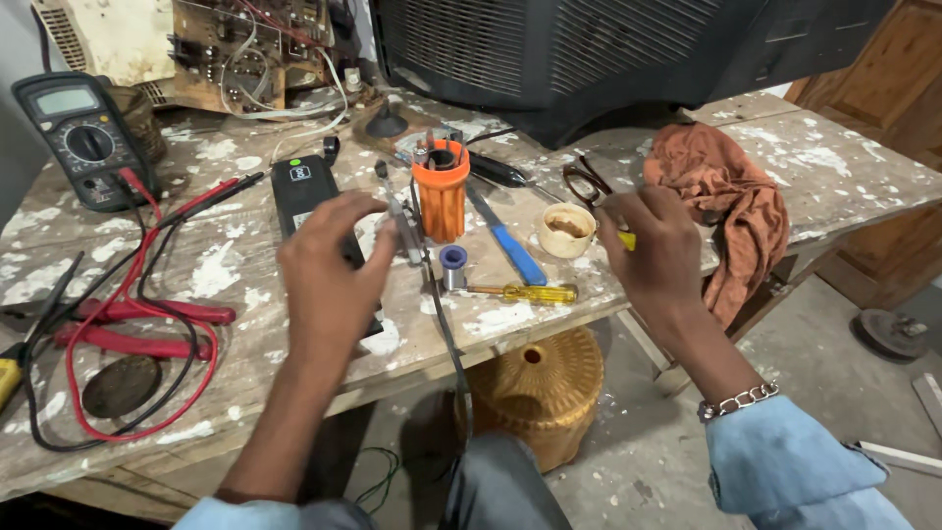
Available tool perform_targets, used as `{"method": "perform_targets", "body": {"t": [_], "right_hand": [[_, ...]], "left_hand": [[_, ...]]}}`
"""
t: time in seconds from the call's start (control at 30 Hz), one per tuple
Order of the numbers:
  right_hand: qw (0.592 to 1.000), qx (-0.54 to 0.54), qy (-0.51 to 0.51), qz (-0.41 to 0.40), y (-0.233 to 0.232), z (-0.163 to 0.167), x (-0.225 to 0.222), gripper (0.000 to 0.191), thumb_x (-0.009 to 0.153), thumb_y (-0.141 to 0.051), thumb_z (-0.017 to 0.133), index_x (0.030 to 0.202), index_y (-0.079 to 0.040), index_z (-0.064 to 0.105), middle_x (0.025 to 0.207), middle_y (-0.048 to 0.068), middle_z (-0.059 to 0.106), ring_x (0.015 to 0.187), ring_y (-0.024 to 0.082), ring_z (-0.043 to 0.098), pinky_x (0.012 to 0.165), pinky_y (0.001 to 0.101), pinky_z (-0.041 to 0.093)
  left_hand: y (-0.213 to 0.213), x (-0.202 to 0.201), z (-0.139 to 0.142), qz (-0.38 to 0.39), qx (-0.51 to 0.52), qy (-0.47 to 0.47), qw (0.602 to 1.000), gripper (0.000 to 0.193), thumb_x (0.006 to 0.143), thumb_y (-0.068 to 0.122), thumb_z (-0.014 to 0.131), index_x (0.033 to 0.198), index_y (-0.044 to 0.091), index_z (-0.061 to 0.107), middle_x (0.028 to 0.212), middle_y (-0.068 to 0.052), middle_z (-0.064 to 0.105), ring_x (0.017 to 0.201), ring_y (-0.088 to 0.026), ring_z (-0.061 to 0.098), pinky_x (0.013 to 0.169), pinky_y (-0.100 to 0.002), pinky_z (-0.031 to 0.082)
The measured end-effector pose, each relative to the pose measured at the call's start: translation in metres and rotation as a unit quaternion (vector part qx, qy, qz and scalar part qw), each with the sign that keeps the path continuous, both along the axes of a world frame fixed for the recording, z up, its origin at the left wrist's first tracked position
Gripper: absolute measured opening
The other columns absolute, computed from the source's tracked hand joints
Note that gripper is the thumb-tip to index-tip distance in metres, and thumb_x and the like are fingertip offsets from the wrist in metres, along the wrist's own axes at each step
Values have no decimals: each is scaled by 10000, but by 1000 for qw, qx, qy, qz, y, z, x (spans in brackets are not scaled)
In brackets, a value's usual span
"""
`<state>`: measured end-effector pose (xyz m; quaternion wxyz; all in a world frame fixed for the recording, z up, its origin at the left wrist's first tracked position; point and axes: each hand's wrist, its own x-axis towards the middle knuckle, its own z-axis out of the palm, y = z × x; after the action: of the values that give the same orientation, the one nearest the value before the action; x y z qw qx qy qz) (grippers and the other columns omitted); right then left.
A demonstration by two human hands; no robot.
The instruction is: The person uses a screwdriver to unscrew and open the housing of a black LED emergency light on a workbench, then works on the exposed LED panel and internal components with the screwdriver. They then wipe the housing and the LED panel with an orange cloth, turning the device over to clean its sides.
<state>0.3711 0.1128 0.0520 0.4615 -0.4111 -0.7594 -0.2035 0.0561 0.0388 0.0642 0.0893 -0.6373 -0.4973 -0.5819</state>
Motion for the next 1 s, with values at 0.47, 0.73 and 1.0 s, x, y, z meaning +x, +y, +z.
{"method": "perform_targets", "body": {"t": [0.47,0.73,1.0], "right_hand": [[944,-270,-79,170,-1,31,-170,147,864,-127,746,944,-5,753,848,231,747,817,370,733,728,445,589],[952,-228,-204,14,63,-6,-229,95,800,-48,720,874,1,756,934,249,726,903,395,738,756,464,603],[966,-204,-161,-9,66,-7,-238,84,808,-32,699,862,-9,759,911,250,722,864,415,735,729,477,605]], "left_hand": [[-5,-52,-31,-80,-210,39,974,1133,596,495,931,1538,139,412,1615,-260,274,1490,-432,264,1156,-491,292],[-25,-56,-45,-97,-241,68,963,1408,562,543,917,1563,-111,174,1660,-300,131,1549,-428,139,1214,-467,216],[-28,-48,-38,-85,-247,55,964,1261,574,518,909,1467,-163,337,1652,-305,201,1535,-417,236,1215,-431,272]]}}
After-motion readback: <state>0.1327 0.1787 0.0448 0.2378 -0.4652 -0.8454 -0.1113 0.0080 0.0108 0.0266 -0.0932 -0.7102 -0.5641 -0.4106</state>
